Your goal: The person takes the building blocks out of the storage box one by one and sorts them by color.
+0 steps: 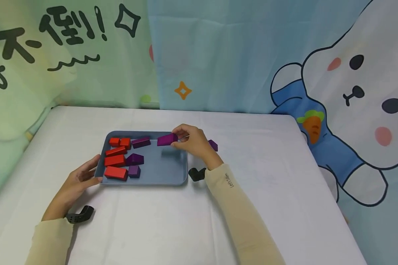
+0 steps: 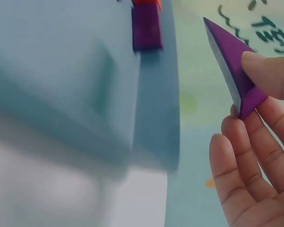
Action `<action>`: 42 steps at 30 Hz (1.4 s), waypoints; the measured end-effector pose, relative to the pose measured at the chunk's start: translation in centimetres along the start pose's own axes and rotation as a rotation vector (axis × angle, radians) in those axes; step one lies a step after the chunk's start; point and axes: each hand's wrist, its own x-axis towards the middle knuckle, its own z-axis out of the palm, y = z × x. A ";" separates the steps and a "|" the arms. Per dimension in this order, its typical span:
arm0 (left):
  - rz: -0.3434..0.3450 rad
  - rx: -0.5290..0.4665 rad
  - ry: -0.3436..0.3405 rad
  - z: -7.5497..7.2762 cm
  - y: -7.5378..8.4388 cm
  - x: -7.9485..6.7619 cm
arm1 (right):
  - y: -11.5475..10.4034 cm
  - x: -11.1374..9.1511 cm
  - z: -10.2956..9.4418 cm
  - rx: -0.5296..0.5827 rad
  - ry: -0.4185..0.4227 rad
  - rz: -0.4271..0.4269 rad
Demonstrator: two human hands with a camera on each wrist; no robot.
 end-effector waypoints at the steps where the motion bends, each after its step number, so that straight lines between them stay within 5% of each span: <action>1: 0.001 0.002 -0.002 0.0 0.0 0.0 | 0.2 -0.3 -0.6 -0.002 0.007 0.002; 23: -0.001 0.040 -0.008 0.3 0.3 -0.5 | 7.1 -6.2 -11.0 -0.104 0.091 0.236; 42: 0.015 0.000 -0.005 0.3 0.1 -0.5 | 11.2 -7.3 -12.0 -0.228 0.070 0.376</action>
